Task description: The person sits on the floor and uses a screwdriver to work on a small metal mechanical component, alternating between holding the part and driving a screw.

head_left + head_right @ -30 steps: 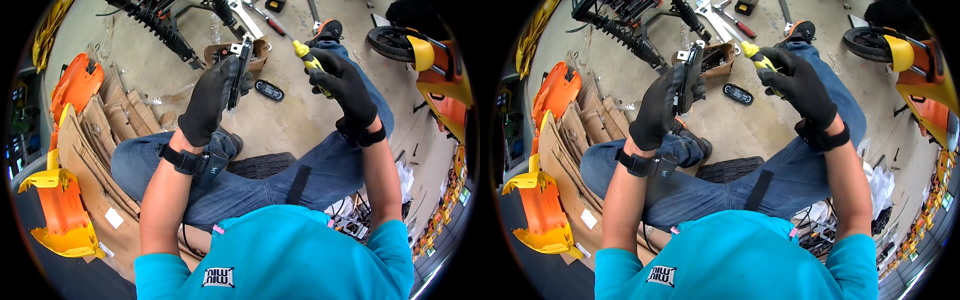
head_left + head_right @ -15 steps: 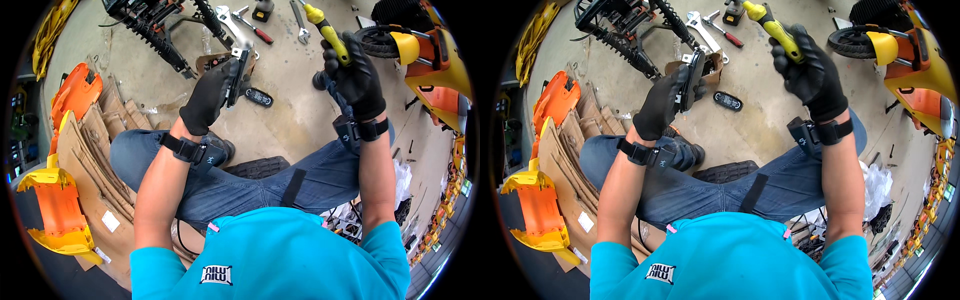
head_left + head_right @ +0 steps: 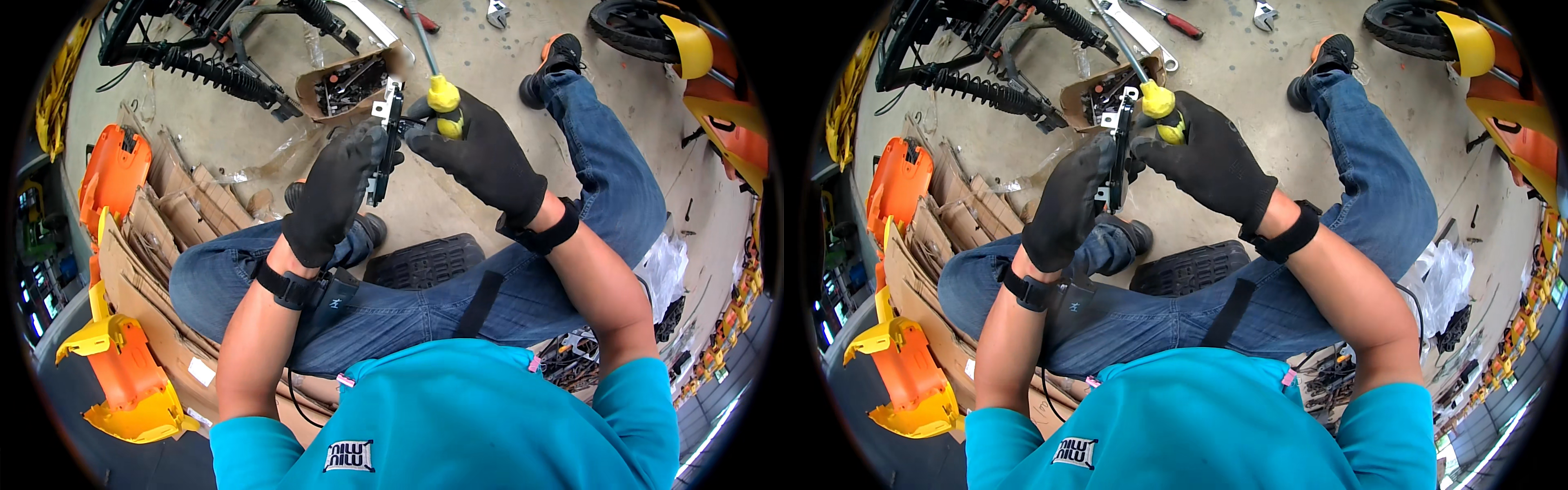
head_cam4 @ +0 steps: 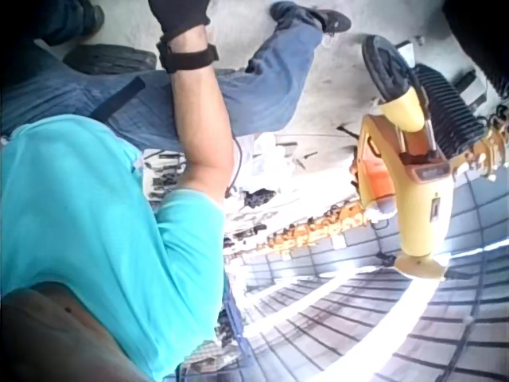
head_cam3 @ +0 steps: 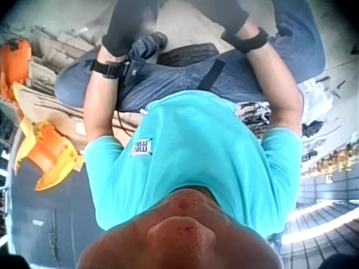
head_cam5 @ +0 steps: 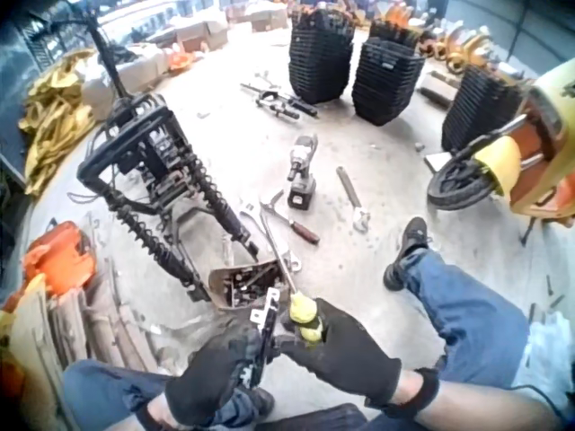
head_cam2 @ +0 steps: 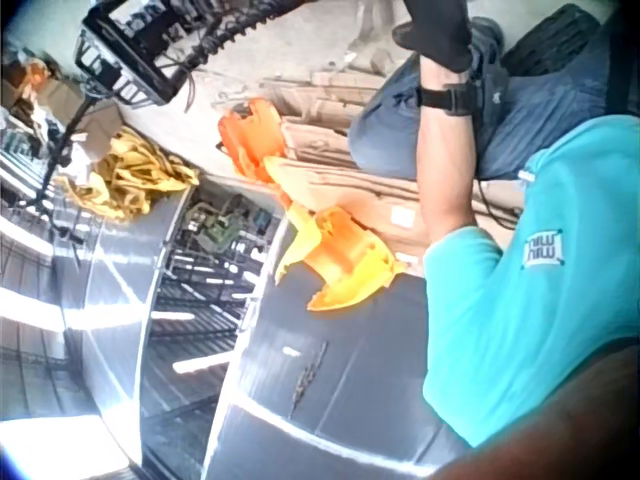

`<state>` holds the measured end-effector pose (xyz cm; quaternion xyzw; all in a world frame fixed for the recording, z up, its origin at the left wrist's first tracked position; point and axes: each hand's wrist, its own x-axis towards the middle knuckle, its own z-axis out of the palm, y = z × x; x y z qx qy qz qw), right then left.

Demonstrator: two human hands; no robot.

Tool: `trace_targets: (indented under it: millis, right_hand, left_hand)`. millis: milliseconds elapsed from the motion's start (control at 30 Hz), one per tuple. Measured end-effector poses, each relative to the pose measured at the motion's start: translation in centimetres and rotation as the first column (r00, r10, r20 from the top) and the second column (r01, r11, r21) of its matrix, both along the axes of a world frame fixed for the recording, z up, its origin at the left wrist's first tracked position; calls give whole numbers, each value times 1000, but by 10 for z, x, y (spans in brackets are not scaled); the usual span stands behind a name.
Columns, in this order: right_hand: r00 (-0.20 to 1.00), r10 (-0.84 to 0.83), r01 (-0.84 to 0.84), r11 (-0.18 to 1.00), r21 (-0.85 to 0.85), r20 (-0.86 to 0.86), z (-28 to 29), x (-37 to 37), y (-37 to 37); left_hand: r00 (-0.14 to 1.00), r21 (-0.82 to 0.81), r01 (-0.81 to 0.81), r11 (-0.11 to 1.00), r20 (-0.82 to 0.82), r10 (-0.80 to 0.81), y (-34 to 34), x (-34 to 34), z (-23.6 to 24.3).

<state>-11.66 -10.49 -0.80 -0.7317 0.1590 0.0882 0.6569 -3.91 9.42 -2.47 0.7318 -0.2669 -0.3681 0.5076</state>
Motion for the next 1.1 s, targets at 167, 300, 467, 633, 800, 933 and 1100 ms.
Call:
trace_targets:
  millis: [167, 300, 467, 633, 800, 933, 1100]
  right_hand:
    - [996, 62, -66, 996, -64, -62, 13, -4, -14]
    - [994, 90, -82, 989, -124, 60, 33, -8, -48]
    - [966, -228, 233, 972, -32, 124, 42, -22, -83]
    - [957, -195, 183, 980, 75, 214, 48, -26, -90]
    - [965, -253, 224, 935, 276, 73, 21, -28, -86]
    - [964, -251, 222, 942, 253, 87, 16, -28, -83]
    - [937, -335, 284, 895, 344, 96, 6, -28, -83]
  left_hand:
    - [931, 31, -230, 973, -284, 229, 5, 10, 7]
    - [950, -83, -280, 956, -169, 264, 12, 21, 13]
    - [839, -133, -447, 885, -405, 363, 12, 22, 2]
    - [765, -67, -508, 859, -494, 414, 9, 22, 1]
    - [846, -122, -413, 903, -418, 330, 8, 22, 7]
    - [841, -135, -410, 902, -439, 317, 9, 21, 1]
    - [808, -147, -454, 879, -483, 337, 4, 17, 1]
